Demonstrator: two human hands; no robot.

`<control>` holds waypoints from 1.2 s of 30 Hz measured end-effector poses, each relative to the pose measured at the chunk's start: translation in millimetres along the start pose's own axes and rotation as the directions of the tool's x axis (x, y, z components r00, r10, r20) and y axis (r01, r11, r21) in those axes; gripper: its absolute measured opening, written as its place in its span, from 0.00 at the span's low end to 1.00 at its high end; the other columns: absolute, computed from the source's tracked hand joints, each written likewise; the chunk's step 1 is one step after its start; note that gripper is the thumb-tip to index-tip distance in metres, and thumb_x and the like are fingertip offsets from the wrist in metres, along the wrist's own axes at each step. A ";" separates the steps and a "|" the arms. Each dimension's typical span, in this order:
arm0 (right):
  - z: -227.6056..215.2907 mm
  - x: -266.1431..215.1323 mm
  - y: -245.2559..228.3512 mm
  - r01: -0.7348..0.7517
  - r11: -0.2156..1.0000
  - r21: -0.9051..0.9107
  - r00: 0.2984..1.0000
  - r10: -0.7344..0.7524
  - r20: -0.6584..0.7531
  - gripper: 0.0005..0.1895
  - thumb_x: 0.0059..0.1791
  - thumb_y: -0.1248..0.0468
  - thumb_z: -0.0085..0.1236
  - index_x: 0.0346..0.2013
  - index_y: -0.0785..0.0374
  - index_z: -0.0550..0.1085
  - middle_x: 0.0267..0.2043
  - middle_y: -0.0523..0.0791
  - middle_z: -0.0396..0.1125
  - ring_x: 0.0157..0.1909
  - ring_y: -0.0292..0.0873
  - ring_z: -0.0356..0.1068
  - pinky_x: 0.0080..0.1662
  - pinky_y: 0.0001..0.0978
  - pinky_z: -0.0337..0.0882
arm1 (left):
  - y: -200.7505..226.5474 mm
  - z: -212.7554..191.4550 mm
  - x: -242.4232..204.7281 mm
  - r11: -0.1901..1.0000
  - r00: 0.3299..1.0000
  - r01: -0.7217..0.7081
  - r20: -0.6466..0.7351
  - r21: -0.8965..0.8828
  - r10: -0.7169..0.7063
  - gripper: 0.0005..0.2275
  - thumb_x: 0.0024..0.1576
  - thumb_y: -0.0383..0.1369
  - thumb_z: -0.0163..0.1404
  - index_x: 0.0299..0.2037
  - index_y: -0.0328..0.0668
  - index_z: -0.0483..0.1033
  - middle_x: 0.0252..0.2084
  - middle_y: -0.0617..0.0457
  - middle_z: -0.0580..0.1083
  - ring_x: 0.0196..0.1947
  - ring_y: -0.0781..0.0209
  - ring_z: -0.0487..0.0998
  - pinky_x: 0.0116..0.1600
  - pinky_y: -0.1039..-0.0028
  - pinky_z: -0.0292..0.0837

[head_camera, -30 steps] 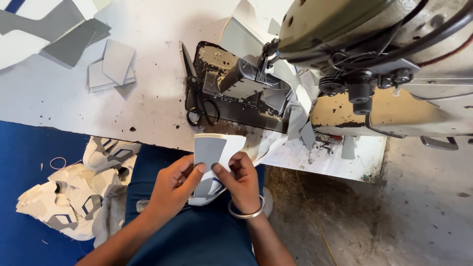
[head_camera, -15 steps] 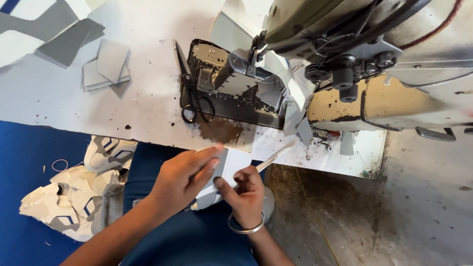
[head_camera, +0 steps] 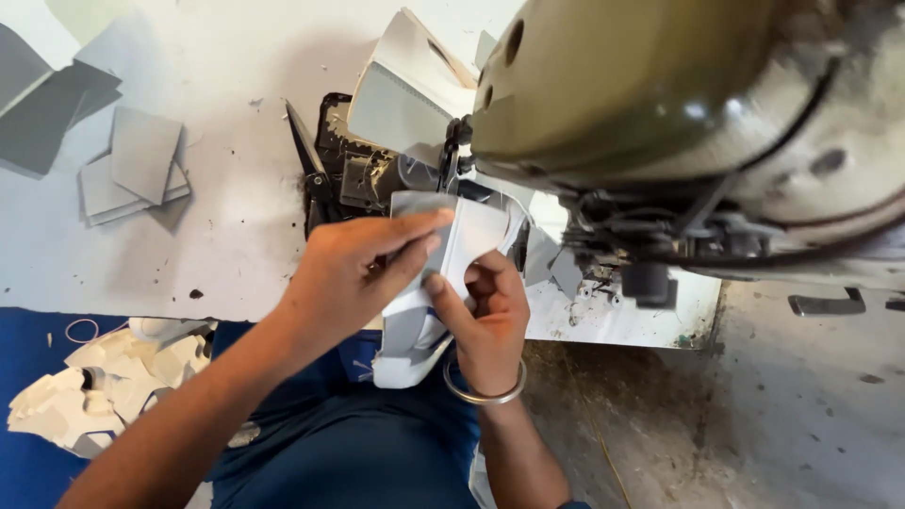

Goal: The person uses a sewing machine to stitch a small gray fabric piece onto a white shoe part. They repeatedly pick up the shoe part, align the gray piece, feed it through the machine, and then place the finished part on a pile to the left.

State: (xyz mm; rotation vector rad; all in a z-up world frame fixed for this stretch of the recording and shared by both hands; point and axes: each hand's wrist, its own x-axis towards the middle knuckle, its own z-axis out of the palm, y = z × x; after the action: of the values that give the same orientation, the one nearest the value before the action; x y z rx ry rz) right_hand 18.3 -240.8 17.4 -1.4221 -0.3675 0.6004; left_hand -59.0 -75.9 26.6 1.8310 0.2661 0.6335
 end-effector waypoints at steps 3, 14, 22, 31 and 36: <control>5.4 11.1 -3.0 -0.043 0.999 0.019 0.999 0.043 -0.006 0.21 0.51 0.77 0.60 0.58 0.73 0.67 0.50 0.48 0.72 0.52 0.36 0.71 0.55 0.26 0.71 | 2.4 -6.9 16.8 0.970 0.967 0.245 0.072 -0.009 -0.244 0.15 0.58 0.27 0.57 0.56 0.46 0.80 0.26 0.50 0.77 0.20 0.67 0.74 0.28 0.77 0.71; 10.1 26.4 0.7 -0.054 0.996 0.071 0.997 0.058 -0.055 0.20 0.51 0.78 0.60 0.56 0.72 0.67 0.46 0.48 0.73 0.48 0.36 0.72 0.51 0.26 0.71 | -2.8 -9.2 25.6 0.976 0.978 0.209 0.032 -0.066 -0.208 0.13 0.60 0.27 0.57 0.54 0.45 0.81 0.31 0.52 0.80 0.25 0.74 0.77 0.31 0.80 0.73; -0.5 37.2 7.0 -0.020 0.995 0.099 0.997 0.027 -0.067 0.24 0.50 0.78 0.62 0.56 0.66 0.62 0.45 0.51 0.74 0.46 0.39 0.75 0.48 0.29 0.74 | 2.4 -13.6 13.8 0.931 0.933 0.359 0.067 -0.071 -0.355 0.19 0.59 0.28 0.57 0.61 0.48 0.77 0.20 0.55 0.72 0.20 0.75 0.67 0.26 0.79 0.67; -10.6 27.3 22.5 0.057 0.998 0.000 0.994 -0.057 -0.099 0.26 0.51 0.75 0.65 0.63 0.70 0.68 0.50 0.48 0.71 0.51 0.39 0.72 0.53 0.30 0.73 | -8.3 -17.4 34.4 0.950 0.960 0.281 0.060 -0.138 -0.275 0.19 0.61 0.28 0.55 0.63 0.46 0.74 0.31 0.56 0.80 0.25 0.79 0.75 0.29 0.84 0.73; -3.9 39.6 5.7 0.089 0.995 -0.037 0.992 -0.092 -0.088 0.22 0.52 0.73 0.64 0.60 0.72 0.72 0.55 0.47 0.72 0.55 0.38 0.71 0.58 0.28 0.71 | -29.0 -27.1 53.7 0.956 0.988 0.085 0.103 0.281 -0.118 0.18 0.59 0.33 0.63 0.61 0.46 0.81 0.40 0.46 0.76 0.44 0.62 0.72 0.49 0.72 0.70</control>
State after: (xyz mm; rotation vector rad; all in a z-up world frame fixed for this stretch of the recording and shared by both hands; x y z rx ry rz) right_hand 51.2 -220.4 6.7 -1.4508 -0.3698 0.4571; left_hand -25.5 -18.4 21.5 2.0997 0.3823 0.4288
